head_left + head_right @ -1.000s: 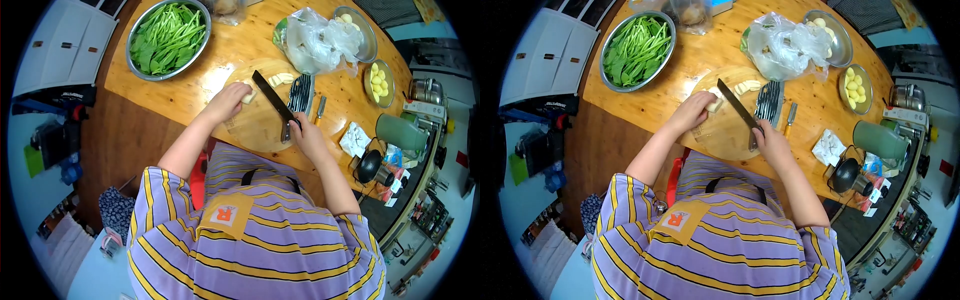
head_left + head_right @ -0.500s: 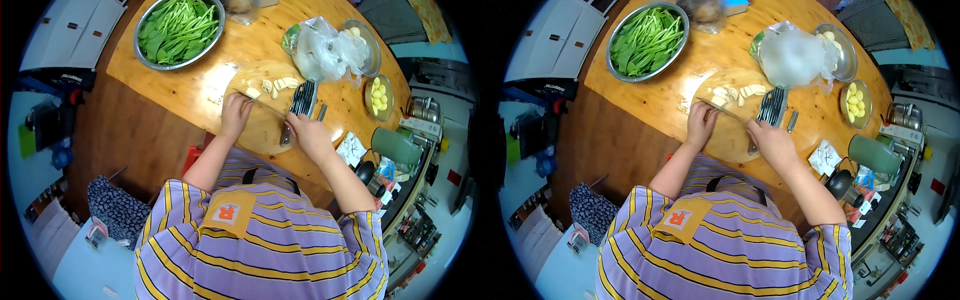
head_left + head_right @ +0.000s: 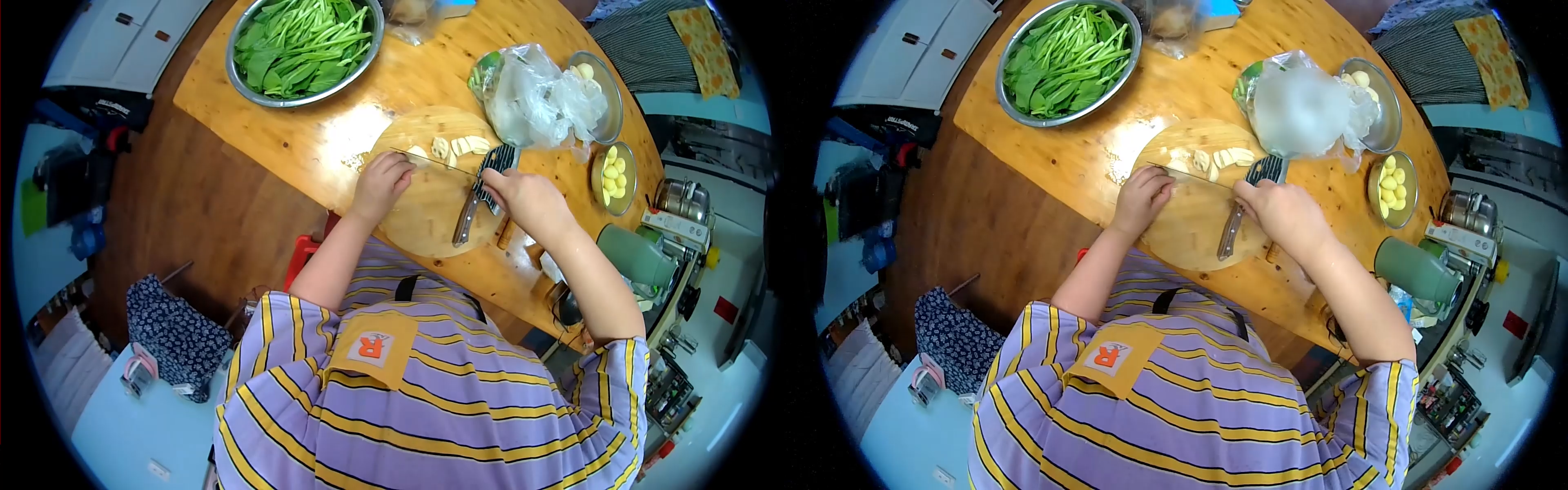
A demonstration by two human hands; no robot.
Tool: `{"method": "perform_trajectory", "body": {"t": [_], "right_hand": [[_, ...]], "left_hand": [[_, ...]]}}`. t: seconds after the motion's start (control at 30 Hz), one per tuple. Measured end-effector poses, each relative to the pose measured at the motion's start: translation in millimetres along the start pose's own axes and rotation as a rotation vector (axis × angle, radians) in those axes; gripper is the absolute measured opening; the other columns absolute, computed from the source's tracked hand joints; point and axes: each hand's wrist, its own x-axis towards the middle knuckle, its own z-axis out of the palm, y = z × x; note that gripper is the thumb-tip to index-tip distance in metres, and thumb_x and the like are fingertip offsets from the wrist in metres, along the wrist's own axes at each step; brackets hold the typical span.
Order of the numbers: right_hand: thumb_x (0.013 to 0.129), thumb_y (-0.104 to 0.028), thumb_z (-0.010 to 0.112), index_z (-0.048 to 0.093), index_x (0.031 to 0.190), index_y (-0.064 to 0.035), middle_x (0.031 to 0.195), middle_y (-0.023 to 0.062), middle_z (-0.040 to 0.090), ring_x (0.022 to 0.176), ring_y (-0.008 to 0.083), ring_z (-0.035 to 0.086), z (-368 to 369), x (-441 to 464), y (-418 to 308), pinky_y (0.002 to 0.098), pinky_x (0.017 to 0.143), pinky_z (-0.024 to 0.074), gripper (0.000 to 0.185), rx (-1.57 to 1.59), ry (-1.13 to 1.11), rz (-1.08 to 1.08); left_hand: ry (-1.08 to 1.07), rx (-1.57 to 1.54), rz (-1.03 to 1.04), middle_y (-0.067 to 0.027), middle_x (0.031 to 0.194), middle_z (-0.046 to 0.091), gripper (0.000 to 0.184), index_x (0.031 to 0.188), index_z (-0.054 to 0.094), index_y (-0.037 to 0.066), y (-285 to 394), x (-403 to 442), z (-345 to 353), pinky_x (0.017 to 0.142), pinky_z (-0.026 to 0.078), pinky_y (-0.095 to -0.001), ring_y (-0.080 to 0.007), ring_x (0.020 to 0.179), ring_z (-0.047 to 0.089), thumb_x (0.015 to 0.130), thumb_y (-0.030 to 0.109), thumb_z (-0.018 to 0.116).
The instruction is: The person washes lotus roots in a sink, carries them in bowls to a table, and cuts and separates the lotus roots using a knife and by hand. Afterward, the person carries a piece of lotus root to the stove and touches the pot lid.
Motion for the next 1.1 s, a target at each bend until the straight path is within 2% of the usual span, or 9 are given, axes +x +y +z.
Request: {"method": "perform_trajectory", "body": {"t": [0.2, 0.4, 0.5, 0.6, 0.73, 0.77, 0.9, 1.0, 1.1], "right_hand": [[0.097, -0.023, 0.055, 0.054, 0.095, -0.0115, 0.071, 0.0127, 0.058, 0.067, 0.0348, 0.062, 5, 4, 0, 0.0447, 0.06, 0.051, 0.012, 0.011, 0.001, -0.007], [0.099, -0.022, 0.051, 0.051, 0.096, -0.0088, 0.07, 0.0171, 0.061, 0.07, 0.0391, 0.063, 15, 22, -10, 0.048, 0.061, 0.0497, 0.014, 0.113, -0.173, 0.105], [0.097, -0.022, 0.051, 0.053, 0.097, -0.007, 0.073, 0.0193, 0.065, 0.072, 0.0395, 0.066, 43, 33, -9, 0.0485, 0.063, 0.0519, 0.015, 0.181, -0.16, 0.147], [0.098, -0.023, 0.05, 0.053, 0.098, -0.0064, 0.072, 0.0196, 0.065, 0.07, 0.0401, 0.065, 84, 38, -6, 0.049, 0.062, 0.0522, 0.017, 0.208, -0.071, 0.127], [0.099, -0.026, 0.051, 0.051, 0.102, -0.0073, 0.073, 0.0204, 0.065, 0.069, 0.0402, 0.065, 143, 37, 2, 0.0487, 0.063, 0.0531, 0.019, 0.264, 0.088, 0.099], [0.099, -0.027, 0.052, 0.05, 0.102, -0.0074, 0.074, 0.0212, 0.065, 0.069, 0.0407, 0.064, 140, 35, -3, 0.0485, 0.063, 0.0534, 0.019, 0.313, 0.14, 0.104], [0.099, -0.027, 0.053, 0.05, 0.101, -0.0068, 0.073, 0.0229, 0.063, 0.07, 0.0426, 0.063, 139, 28, -6, 0.0502, 0.062, 0.0514, 0.02, 0.433, 0.094, 0.234], [0.099, -0.028, 0.054, 0.05, 0.101, -0.0065, 0.072, 0.024, 0.063, 0.07, 0.0439, 0.063, 132, 13, 0, 0.0514, 0.062, 0.0497, 0.022, 0.501, 0.086, 0.317], [0.098, -0.03, 0.056, 0.053, 0.103, -0.0071, 0.074, 0.0235, 0.064, 0.072, 0.0441, 0.063, 130, -10, -2, 0.0514, 0.064, 0.0493, 0.024, 0.559, 0.146, 0.4]], "left_hand": [[-0.027, -0.019, -0.052, -0.0102, 0.094, 0.066, 0.015, 0.091, 0.069, 0.003, -2, -3, 0, 0.079, 0.053, -0.0375, -0.0295, 0.091, 0.062, 0.077, 0.004, 0.073], [-0.03, -0.017, -0.061, -0.0093, 0.094, 0.066, 0.012, 0.09, 0.069, 0.005, -1, -1, -1, 0.081, 0.052, -0.0381, -0.029, 0.093, 0.062, 0.078, 0.004, 0.071], [-0.034, -0.042, -0.071, -0.0101, 0.095, 0.068, 0.014, 0.09, 0.069, 0.004, 0, 0, -4, 0.08, 0.053, -0.0374, -0.0294, 0.092, 0.064, 0.077, 0.003, 0.073], [-0.029, -0.036, -0.067, -0.0098, 0.093, 0.067, 0.012, 0.089, 0.069, 0.004, 0, 0, -4, 0.079, 0.053, -0.0373, -0.0297, 0.091, 0.064, 0.077, 0.003, 0.073], [-0.024, -0.04, -0.083, -0.0116, 0.098, 0.065, 0.014, 0.089, 0.067, 0.004, 2, 4, -4, 0.082, 0.051, -0.0382, -0.0306, 0.095, 0.061, 0.077, 0.005, 0.074], [-0.014, -0.016, -0.082, -0.0121, 0.1, 0.064, 0.016, 0.09, 0.066, 0.004, 9, 7, -7, 0.083, 0.05, -0.0385, -0.031, 0.096, 0.061, 0.077, 0.005, 0.074], [-0.028, 0.034, -0.063, -0.0126, 0.107, 0.061, 0.02, 0.092, 0.061, 0.004, 11, 8, -3, 0.086, 0.048, -0.0403, -0.0339, 0.099, 0.058, 0.076, 0.005, 0.074], [-0.092, 0.035, -0.203, -0.0103, 0.104, 0.062, 0.025, 0.098, 0.056, 0.005, 11, 11, 0, 0.086, 0.051, -0.0362, -0.0284, 0.102, 0.06, 0.079, 0.0, 0.073], [-0.01, -0.54, -0.599, -0.0093, 0.104, 0.058, 0.037, 0.108, 0.049, 0.006, 26, 17, -2, 0.088, 0.053, -0.0321, -0.0199, 0.107, 0.059, 0.08, -0.009, 0.07]]}}
